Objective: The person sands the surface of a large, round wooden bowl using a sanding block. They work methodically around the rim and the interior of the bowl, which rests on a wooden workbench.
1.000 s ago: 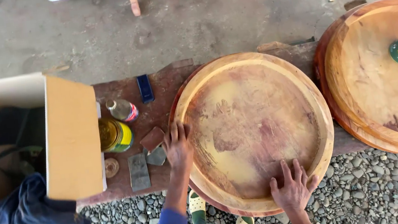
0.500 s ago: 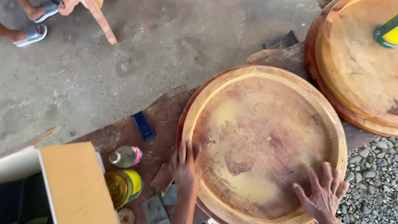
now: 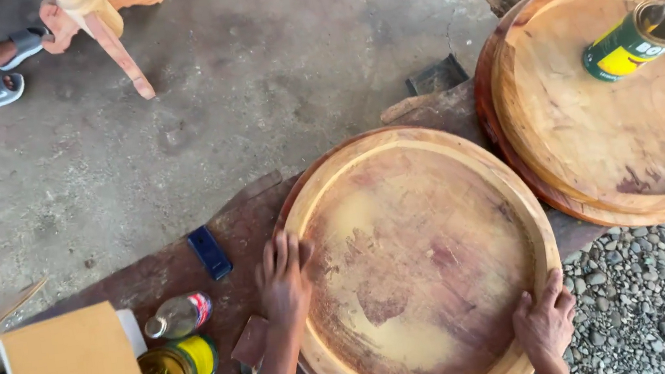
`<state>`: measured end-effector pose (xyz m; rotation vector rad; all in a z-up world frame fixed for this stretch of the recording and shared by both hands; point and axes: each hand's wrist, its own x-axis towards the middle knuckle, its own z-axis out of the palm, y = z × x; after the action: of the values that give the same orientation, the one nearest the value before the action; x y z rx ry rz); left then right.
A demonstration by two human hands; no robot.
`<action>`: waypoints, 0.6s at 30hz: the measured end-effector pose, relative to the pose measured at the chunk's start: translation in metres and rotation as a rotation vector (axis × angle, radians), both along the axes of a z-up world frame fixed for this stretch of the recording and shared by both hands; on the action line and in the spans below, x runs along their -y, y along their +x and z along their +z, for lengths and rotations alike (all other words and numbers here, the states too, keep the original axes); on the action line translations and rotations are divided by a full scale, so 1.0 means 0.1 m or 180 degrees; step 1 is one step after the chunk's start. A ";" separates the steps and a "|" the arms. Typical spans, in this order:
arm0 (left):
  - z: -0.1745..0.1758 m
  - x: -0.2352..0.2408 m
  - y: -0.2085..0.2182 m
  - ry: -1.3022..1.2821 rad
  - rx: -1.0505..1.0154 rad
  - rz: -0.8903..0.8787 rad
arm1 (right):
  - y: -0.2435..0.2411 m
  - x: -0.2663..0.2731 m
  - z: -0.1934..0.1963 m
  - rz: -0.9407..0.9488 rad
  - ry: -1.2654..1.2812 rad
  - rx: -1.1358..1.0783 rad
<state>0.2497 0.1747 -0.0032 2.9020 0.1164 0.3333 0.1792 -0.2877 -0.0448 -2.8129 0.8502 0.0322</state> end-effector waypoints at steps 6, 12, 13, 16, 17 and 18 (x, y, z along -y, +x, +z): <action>-0.21 0.03 -0.20 -0.0276 0.0000 0.0027 | -0.03 0.08 -0.18 0.0241 -0.0302 0.0111; -0.10 0.24 1.14 -0.0330 0.0146 -0.0590 | -0.01 0.02 -0.05 0.0028 0.0069 0.0029; -0.11 0.18 1.04 -0.0332 0.0136 -0.0596 | -0.04 0.02 -0.07 0.0021 0.0068 0.0018; -0.11 0.05 0.62 -0.0195 0.0403 -0.0666 | -0.04 0.06 -0.12 0.0084 -0.0011 0.0108; -0.08 -0.01 0.37 -0.0210 0.0311 -0.0485 | -0.04 0.06 -0.13 0.0106 0.0006 0.0136; -0.06 -0.05 0.13 -0.0235 0.0224 -0.0311 | -0.04 0.07 -0.13 0.0122 0.0013 0.0170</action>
<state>0.2631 0.1802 -0.0092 2.8075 -0.0241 0.4045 0.1752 -0.2943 -0.0576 -2.8127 0.7837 -0.0354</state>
